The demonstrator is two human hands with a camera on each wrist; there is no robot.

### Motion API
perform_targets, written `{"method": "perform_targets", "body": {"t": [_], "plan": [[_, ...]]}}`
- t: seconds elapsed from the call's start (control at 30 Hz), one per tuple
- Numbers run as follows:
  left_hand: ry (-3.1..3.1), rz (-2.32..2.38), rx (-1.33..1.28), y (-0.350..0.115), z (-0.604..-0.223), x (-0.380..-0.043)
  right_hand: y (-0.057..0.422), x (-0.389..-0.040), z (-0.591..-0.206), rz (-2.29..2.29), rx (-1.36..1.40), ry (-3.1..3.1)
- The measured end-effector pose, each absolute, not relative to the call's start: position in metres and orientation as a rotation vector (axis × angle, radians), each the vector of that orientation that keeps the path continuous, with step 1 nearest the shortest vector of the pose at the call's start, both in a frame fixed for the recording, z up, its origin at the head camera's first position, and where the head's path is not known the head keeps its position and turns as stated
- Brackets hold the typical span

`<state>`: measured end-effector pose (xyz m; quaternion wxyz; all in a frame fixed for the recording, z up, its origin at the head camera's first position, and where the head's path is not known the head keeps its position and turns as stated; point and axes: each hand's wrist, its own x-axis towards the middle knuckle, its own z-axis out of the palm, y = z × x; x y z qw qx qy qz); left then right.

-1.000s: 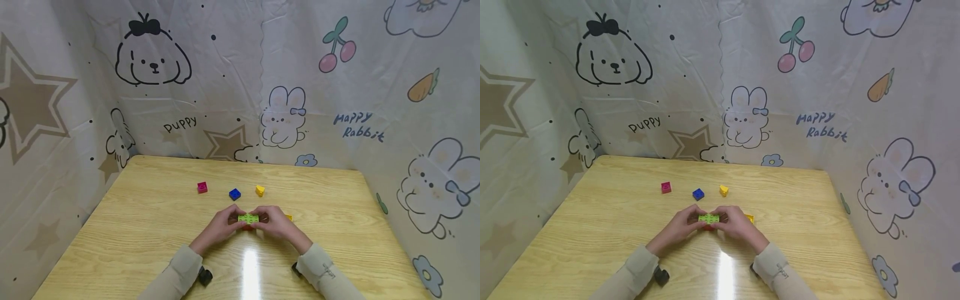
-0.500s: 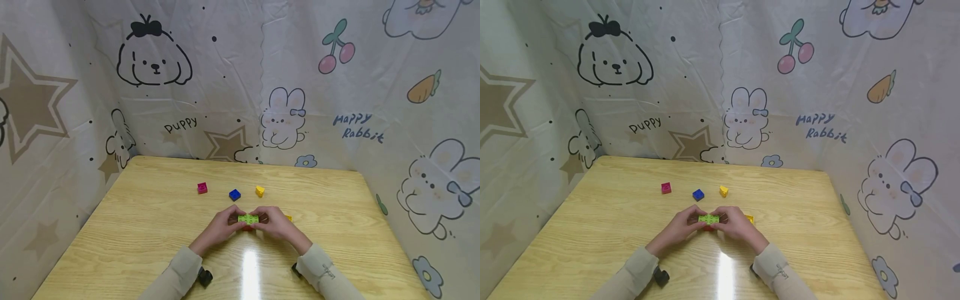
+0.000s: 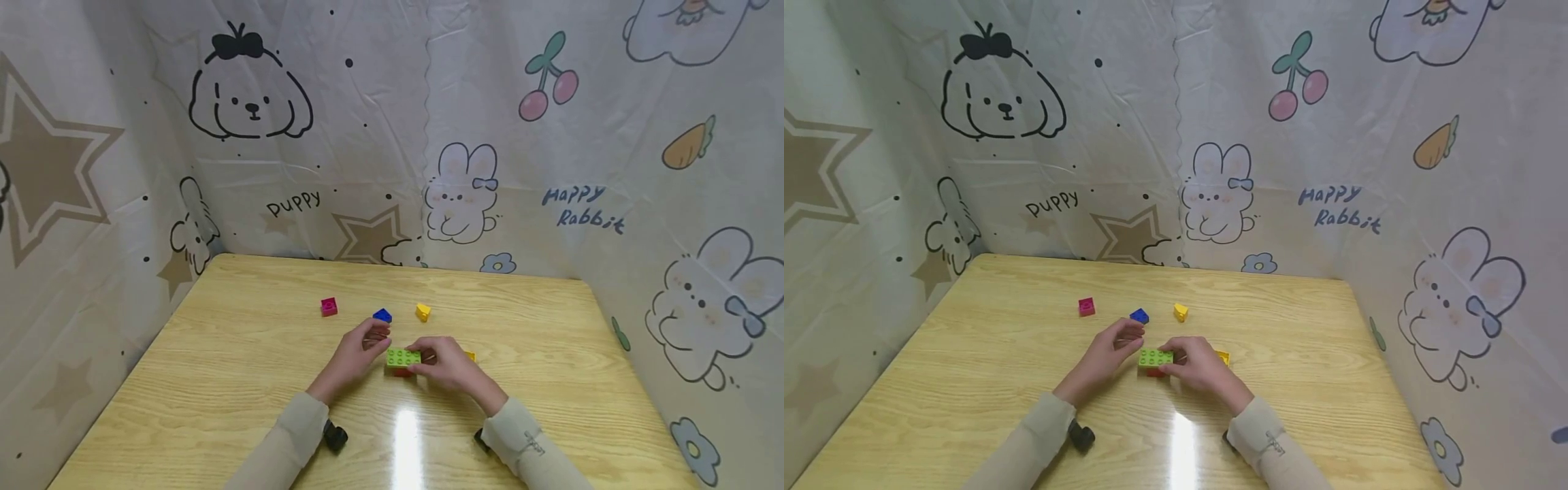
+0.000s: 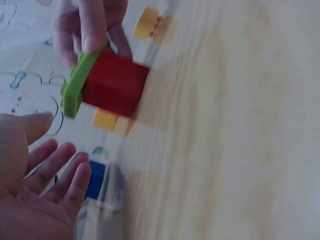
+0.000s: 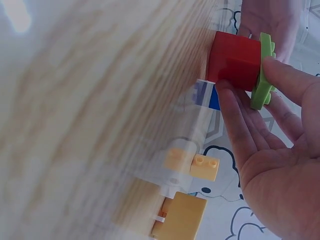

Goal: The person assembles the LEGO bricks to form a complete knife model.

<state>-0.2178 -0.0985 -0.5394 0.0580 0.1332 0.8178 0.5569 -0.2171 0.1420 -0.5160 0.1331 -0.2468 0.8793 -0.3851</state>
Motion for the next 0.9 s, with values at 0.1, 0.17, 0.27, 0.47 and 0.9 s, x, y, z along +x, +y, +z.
{"method": "perform_targets", "body": {"t": [0.1, 0.17, 0.27, 0.47, 0.9], "plan": [[2.526, 1.726, 0.306, -0.100, -0.541, -0.230, 0.142, -0.217, -0.516, -1.123, -0.694, 2.546], [2.559, 1.736, 0.257, -0.102, -0.543, -0.238, 0.143, -0.217, -0.516, -1.126, -0.685, 2.544], [2.599, 1.739, 0.207, -0.103, -0.547, -0.249, 0.143, -0.217, -0.517, -1.128, -0.680, 2.543], [2.621, 1.729, 0.172, -0.102, -0.553, -0.262, 0.144, -0.217, -0.516, -1.117, -0.685, 2.542], [2.694, 1.583, 0.158, -0.094, -0.558, -0.276, 0.144, -0.218, -0.515, -1.129, -0.709, 2.530]]}}
